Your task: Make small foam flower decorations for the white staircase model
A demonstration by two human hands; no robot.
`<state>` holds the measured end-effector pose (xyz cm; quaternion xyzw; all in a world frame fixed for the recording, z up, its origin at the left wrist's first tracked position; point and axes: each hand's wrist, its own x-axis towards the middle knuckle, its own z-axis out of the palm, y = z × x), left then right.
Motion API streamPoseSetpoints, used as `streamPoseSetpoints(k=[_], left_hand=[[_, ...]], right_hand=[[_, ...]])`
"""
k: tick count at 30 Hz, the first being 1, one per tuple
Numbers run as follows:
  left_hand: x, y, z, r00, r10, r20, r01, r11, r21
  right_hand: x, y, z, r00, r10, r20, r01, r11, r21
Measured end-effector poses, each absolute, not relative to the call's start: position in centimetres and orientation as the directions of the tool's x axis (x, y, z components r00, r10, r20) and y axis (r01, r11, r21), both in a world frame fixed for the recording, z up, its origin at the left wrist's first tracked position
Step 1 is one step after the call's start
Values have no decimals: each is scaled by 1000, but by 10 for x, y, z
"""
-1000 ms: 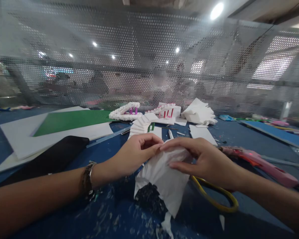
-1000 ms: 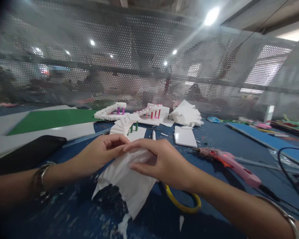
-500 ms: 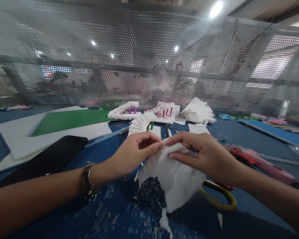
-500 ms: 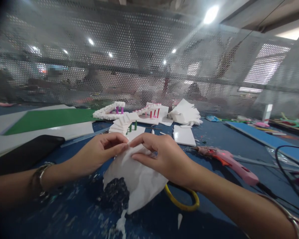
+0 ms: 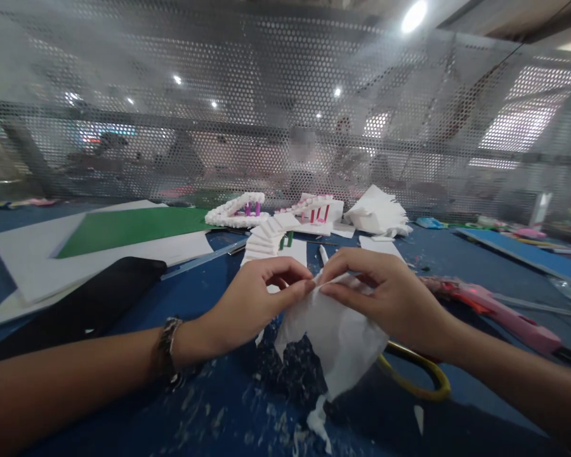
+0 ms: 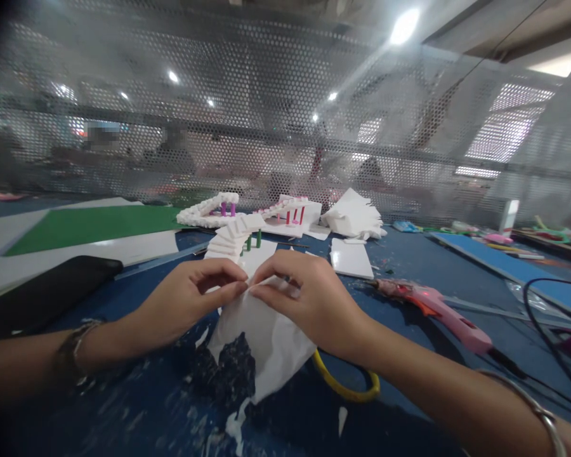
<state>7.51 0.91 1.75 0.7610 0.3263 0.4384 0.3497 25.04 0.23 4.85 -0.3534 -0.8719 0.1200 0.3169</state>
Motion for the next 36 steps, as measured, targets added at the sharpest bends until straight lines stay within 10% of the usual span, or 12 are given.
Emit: streamPoseSetpoints(k=[13,27,36], left_hand=[[77,5,17,439,779,447,276,-591,758],[74,3,22,449,697,559,331,-711,621],[73,11,27,444,767,463,271,-608,747]], right_hand=[[246,0,36,-453,758,469,444,648,-619],[247,-5,46,-465,708,532,566,699,-436],[261,-1,65,-702,599,385,483,798,-361]])
